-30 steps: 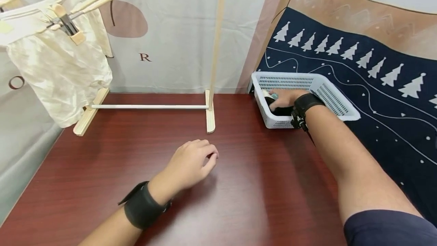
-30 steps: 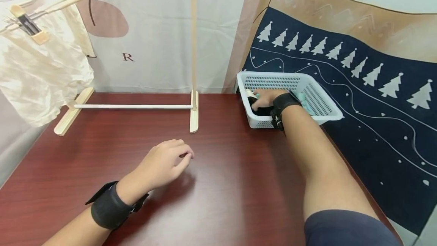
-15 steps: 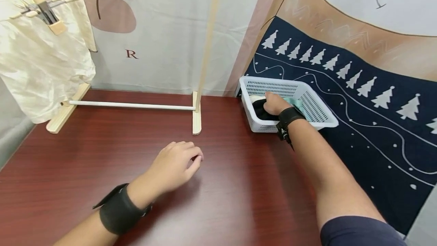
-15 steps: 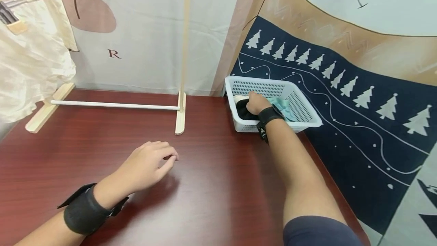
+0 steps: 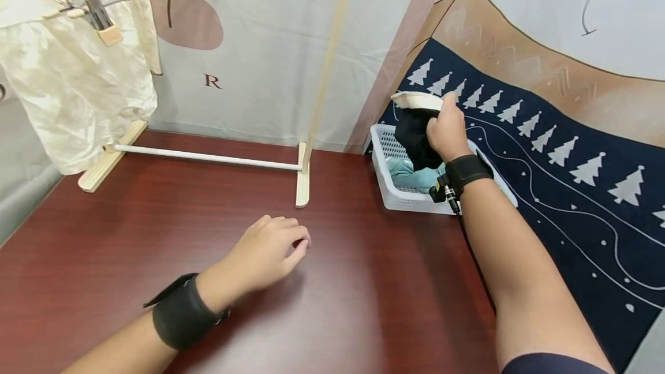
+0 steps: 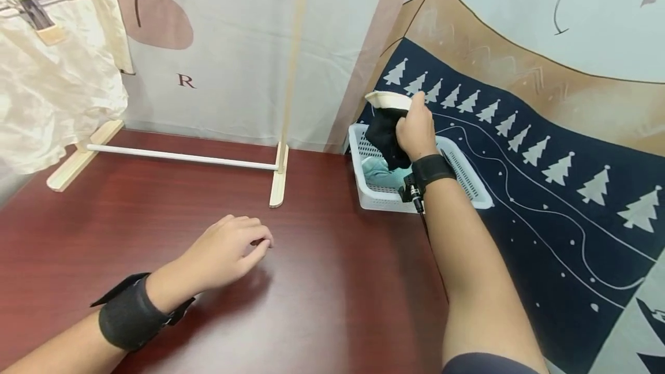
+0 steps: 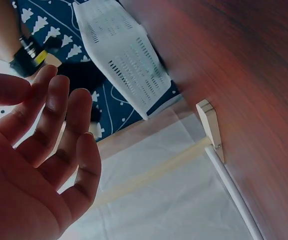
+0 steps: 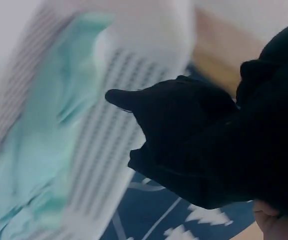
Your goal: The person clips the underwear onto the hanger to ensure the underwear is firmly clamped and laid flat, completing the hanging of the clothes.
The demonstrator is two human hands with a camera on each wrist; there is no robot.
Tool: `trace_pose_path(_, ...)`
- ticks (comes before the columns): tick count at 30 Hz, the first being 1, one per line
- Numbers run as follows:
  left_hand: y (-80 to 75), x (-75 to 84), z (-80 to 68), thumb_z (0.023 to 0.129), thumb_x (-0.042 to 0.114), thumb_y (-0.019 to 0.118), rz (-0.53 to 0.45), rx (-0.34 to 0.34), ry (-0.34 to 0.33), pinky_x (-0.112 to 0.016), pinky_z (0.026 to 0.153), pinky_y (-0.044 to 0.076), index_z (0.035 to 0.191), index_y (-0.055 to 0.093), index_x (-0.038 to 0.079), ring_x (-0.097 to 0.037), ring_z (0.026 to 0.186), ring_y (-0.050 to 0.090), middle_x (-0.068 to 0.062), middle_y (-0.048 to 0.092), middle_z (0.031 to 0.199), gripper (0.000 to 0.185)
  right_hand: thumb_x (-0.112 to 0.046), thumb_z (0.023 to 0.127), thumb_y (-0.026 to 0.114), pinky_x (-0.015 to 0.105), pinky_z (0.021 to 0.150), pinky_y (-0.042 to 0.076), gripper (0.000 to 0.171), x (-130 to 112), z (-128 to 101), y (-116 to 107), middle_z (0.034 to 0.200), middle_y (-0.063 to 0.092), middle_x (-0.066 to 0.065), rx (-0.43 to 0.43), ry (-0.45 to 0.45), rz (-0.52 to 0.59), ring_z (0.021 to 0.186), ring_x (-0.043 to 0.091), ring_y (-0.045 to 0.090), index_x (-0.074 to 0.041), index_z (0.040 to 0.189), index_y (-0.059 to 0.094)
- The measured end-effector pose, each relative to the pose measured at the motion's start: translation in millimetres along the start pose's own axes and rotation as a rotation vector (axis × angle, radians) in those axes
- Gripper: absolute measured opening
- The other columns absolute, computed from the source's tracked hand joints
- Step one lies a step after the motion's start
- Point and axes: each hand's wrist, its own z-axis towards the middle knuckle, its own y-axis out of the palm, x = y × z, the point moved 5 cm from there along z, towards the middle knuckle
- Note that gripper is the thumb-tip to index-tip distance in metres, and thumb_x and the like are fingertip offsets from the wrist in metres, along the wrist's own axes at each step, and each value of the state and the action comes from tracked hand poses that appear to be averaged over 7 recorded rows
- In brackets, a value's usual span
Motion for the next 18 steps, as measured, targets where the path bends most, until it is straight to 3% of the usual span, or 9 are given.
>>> trace_pose_path(4, 3.2, 1.6, 2.9, 0.089, 0.016, 0.064, 0.001, -0.007, 0.006, -0.023, 0.063, 0.033, 0.078, 0.067, 0.023, -0.005, 0.064, 0.045, 0.013, 0.053, 0.069, 0.013, -0.002, 0.093, 0.032, 0.048, 0.091, 0.040, 0.027, -29, -11, -13, 0.119, 0.055, 0.030, 0.077, -0.066, 0.120, 0.105, 0.040, 0.053, 0.003, 0.120, 0.034)
trace_pose_path(9, 3.9, 4.7, 16.0, 0.092, 0.018, 0.062, -0.040, 0.039, -0.039, -0.025, 0.065, 0.037, 0.084, 0.068, 0.022, -0.007, 0.067, 0.050, 0.012, 0.057, 0.073, 0.011, -0.009, 0.100, 0.034, 0.046, 0.082, 0.039, 0.018, -76, -30, -22, 0.100, 0.054, 0.025, 0.112, -0.225, 0.180, 0.091, 0.037, 0.052, 0.004, 0.113, 0.037)
trace_pose_path(13, -4.8, -1.5, 25.3, 0.094, 0.019, 0.058, -0.125, 0.127, -0.126, -0.029, 0.070, 0.043, 0.096, 0.069, 0.019, -0.007, 0.071, 0.053, 0.010, 0.059, 0.078, 0.011, -0.001, 0.093, 0.042, 0.049, 0.081, 0.043, 0.017, -111, -58, -10, 0.094, 0.057, 0.022, 0.059, -0.343, 0.210, 0.089, 0.036, 0.056, 0.003, 0.110, 0.042)
trace_pose_path(18, -24.1, -23.7, 26.9, 0.094, 0.022, 0.061, -0.225, 0.273, -0.256, -0.032, 0.072, 0.048, 0.110, 0.062, 0.013, -0.015, 0.082, 0.060, 0.001, 0.059, 0.093, 0.019, 0.007, 0.084, 0.046, 0.048, 0.077, 0.049, 0.024, -136, -106, 32, 0.093, 0.062, 0.018, -0.107, -0.478, 0.219, 0.086, 0.034, 0.061, 0.001, 0.107, 0.046)
